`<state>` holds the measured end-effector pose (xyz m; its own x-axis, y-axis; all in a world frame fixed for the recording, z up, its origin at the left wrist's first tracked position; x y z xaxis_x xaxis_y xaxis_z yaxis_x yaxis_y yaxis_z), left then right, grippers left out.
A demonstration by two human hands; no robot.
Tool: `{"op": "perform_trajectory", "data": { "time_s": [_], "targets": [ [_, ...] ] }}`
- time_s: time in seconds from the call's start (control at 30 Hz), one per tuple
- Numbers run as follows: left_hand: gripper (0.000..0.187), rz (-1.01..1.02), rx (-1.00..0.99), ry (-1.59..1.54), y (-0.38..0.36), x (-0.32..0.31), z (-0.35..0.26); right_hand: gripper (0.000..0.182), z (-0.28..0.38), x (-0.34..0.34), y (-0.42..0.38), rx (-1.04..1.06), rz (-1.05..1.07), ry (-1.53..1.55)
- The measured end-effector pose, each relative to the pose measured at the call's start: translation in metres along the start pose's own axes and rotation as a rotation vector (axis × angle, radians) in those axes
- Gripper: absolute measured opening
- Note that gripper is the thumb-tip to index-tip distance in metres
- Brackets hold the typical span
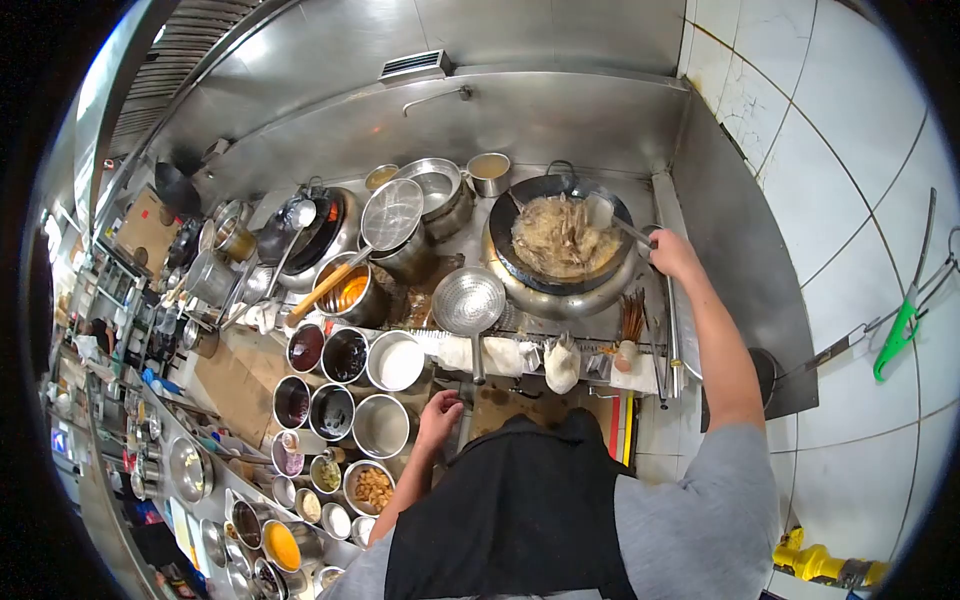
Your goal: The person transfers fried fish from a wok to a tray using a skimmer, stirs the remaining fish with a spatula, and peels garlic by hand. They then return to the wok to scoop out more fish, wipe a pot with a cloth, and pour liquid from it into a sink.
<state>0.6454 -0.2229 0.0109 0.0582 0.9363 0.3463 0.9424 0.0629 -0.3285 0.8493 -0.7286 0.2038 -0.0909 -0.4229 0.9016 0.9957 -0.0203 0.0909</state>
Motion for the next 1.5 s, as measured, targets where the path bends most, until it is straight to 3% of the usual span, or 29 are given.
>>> {"op": "perform_trajectory", "data": {
  "time_s": [0.17,0.3,0.37,0.43,0.53,0.67,0.73,0.87,1.1,1.37,1.43,1.5],
  "targets": [
    [0.039,0.018,0.008,0.006,0.000,0.001,0.014,0.022,0.024,0.017,0.008,0.015,0.084,-0.402],
    [0.039,0.026,0.013,-0.044,-0.005,0.006,0.029,0.013,0.021,0.010,0.030,0.086,0.200,-0.464],
    [0.039,0.014,0.022,-0.046,-0.007,0.010,0.036,0.004,0.016,0.004,0.024,-0.146,0.472,0.063],
    [0.039,-0.005,0.027,-0.053,-0.011,0.014,0.036,0.003,0.004,-0.005,0.023,-0.206,0.494,0.247],
    [0.037,-0.052,0.032,-0.093,-0.020,0.018,0.039,0.004,-0.025,-0.051,0.004,-0.528,0.583,0.808],
    [0.038,-0.044,0.073,-0.101,-0.017,0.013,0.059,0.019,-0.034,-0.162,-0.021,-0.615,0.404,1.322],
    [0.038,-0.035,0.079,-0.093,-0.018,0.011,0.056,0.019,-0.015,-0.199,-0.029,-0.523,0.285,1.346],
    [0.039,-0.023,0.005,0.007,-0.011,0.010,0.053,0.030,0.007,-0.199,-0.039,-0.471,0.170,1.303],
    [0.040,0.016,0.066,-0.050,-0.012,0.003,0.051,0.042,-0.008,-0.122,-0.065,-0.385,0.156,1.131],
    [0.042,0.059,0.078,0.016,-0.008,-0.005,0.044,0.039,-0.025,-0.082,-0.043,-0.144,0.137,0.641],
    [0.042,0.064,0.079,0.036,-0.007,-0.007,0.035,0.038,-0.023,-0.069,-0.034,0.028,0.011,0.322],
    [0.042,0.070,0.060,0.038,-0.006,-0.010,0.030,0.037,-0.011,-0.055,-0.033,0.057,-0.008,0.181]
  ]
}}
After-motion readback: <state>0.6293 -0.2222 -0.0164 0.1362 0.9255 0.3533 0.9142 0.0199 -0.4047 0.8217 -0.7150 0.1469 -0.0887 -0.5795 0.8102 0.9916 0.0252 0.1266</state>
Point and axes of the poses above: each hand's wrist, its own y-axis towards the middle knuckle, its own x-axis out of the back of the hand, z = x × y, the point moved 6 cm from there along y, towards the middle knuckle, and after that the axes turned 6 degrees about x, right-handed, at the moved point
